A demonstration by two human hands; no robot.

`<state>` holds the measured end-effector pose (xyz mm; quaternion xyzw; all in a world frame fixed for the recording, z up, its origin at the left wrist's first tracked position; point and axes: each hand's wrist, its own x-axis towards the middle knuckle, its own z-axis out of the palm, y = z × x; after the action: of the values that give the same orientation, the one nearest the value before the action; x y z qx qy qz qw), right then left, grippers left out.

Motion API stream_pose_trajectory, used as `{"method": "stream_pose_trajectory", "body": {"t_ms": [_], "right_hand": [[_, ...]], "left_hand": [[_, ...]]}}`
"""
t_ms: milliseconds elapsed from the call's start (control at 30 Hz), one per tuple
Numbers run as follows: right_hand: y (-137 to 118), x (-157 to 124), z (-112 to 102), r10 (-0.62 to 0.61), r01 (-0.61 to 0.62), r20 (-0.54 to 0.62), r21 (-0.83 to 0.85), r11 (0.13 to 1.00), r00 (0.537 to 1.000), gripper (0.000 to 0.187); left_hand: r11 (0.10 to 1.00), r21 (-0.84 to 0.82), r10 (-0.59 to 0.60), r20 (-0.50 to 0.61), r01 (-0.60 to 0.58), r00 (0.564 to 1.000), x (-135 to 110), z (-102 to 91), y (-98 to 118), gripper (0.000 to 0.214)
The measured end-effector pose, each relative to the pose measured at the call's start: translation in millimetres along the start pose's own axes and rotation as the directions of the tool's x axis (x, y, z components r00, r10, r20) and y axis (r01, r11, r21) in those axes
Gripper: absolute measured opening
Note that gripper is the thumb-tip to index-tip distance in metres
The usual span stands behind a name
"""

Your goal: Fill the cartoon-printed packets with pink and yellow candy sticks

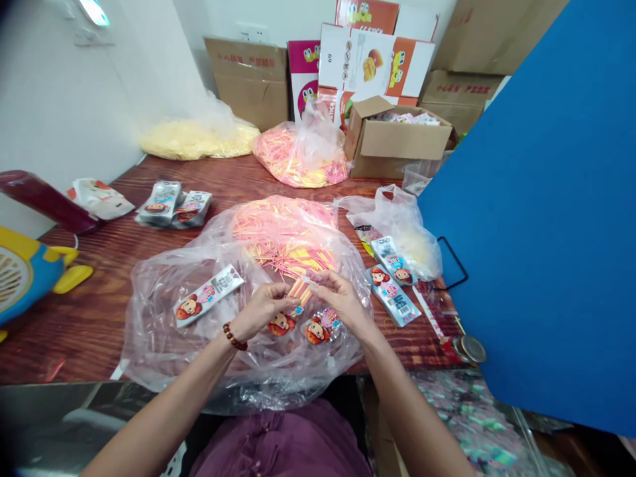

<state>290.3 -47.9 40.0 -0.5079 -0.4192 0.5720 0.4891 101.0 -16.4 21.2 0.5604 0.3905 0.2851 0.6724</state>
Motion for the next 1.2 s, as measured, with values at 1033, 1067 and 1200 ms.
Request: {"method": "stream_pose_trajectory", "body": {"t_ms": [1033, 1067, 1200], "right_hand": [[24, 62, -25, -0.151, 0.157, 0.146, -0.986, 0.063, 0.978, 0.026], [25, 72, -24, -0.124, 0.128, 0.123, -0.991, 0.035, 0.985, 0.027], [27, 97, -24, -0.115, 0.016, 0.021, -0.999, -0.045, 0.993, 0.031]], "left_hand": [[0.341, 0.937, 0.241, -0.014, -0.071, 0.97, -32, -56.2, -7, 0.028], [0.31, 0.951, 0.229, -0.07, -0.005, 0.971, -35, -71.6, -8, 0.029], [0.165, 0.958, 0.226, -0.27, 0.236, 0.936, -46, -119.4, -14, 0.034]]}}
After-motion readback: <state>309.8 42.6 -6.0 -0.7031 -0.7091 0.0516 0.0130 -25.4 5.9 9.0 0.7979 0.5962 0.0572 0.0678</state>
